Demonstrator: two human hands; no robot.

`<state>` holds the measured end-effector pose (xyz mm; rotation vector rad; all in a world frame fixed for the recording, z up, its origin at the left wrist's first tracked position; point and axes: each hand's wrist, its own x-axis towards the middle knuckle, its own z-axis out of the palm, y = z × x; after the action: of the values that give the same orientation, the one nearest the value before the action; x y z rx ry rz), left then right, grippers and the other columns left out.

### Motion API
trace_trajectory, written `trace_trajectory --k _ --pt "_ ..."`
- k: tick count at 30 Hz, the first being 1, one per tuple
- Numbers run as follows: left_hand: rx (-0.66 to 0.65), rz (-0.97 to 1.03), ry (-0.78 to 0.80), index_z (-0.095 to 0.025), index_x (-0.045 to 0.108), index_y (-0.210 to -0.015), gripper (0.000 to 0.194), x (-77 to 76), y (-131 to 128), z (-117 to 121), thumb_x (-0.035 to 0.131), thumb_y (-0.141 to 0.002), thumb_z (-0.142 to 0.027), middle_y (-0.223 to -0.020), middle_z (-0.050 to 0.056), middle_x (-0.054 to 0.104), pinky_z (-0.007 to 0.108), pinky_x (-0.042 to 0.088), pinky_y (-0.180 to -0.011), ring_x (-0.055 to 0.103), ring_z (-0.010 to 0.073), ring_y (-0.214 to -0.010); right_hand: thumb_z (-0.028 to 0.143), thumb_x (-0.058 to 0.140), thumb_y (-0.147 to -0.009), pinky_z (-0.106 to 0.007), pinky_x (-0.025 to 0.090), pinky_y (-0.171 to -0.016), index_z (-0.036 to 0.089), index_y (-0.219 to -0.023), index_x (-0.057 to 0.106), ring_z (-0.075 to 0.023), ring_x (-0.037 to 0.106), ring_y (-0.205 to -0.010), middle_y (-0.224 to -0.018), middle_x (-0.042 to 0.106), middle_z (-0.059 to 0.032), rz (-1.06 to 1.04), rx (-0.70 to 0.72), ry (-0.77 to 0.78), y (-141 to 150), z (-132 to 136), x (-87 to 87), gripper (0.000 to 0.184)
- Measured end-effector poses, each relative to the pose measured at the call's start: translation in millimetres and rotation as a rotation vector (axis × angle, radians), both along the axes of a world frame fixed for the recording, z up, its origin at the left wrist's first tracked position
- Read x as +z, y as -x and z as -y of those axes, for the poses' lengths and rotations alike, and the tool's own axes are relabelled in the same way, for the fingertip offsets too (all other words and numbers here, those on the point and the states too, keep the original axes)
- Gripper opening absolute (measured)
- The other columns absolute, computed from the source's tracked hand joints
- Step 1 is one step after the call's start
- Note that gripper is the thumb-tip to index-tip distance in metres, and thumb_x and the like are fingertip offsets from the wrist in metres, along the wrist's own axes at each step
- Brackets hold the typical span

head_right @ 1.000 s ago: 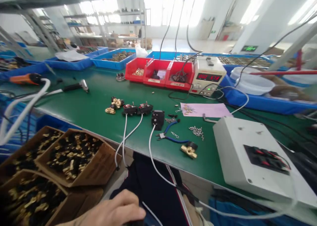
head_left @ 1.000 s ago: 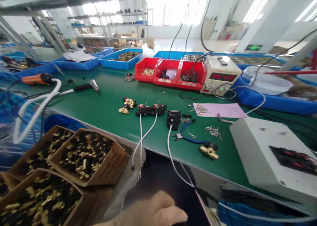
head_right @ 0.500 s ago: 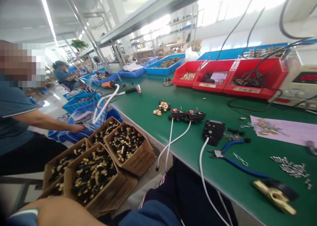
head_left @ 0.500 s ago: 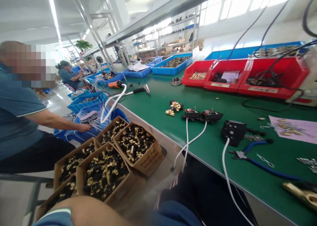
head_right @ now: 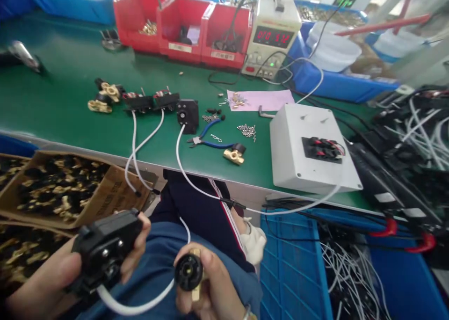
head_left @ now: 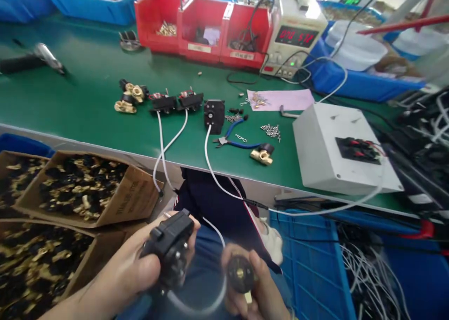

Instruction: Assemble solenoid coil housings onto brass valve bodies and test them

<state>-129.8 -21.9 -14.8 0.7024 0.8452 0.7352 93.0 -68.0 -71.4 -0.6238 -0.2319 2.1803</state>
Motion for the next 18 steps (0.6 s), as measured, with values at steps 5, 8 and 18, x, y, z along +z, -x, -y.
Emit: trace_trajectory --k 5,8,18 --pt "0.047 0.334 0.163 -0.018 0.068 -0.117 0.058 -14.4 -37 -9 0.062 -0.083 -0.065 -0.092 0.005 0.059 0.022 0.049 -0.061 0.054 0.0108 -0.066 0.062 0.056 -0.091 -0.012 0.030 -0.039 0.015 -0.090 0.065 -0.0027 0.024 -0.032 -0.044 0.045 0.0068 0.025 -0.052 -0.032 -4 -4 3.7 0.048" --pt "0.028 0.466 0.144 -0.015 0.067 -0.119 0.059 -21.4 -43 -10 0.060 -0.085 -0.063 -0.089 0.005 0.056 0.021 0.050 -0.060 0.052 0.0098 -0.065 0.063 0.059 -0.089 -0.012 0.033 -0.043 0.015 -0.089 0.065 -0.0029 0.026 -0.035 -0.045 0.044 0.0075 0.049 -0.031 -0.010 -9 -5 8.0 0.048" --pt "0.002 0.609 0.222 -0.012 0.066 -0.121 0.059 -28.3 -49 -6 0.056 -0.089 -0.061 -0.092 0.005 0.057 0.018 0.049 -0.062 0.051 0.0083 -0.066 0.066 0.062 -0.085 -0.012 0.034 -0.044 0.016 -0.091 0.061 -0.0036 0.036 -0.038 -0.050 0.050 0.0057 0.090 -0.033 -0.101 -16 -6 4.7 0.050"
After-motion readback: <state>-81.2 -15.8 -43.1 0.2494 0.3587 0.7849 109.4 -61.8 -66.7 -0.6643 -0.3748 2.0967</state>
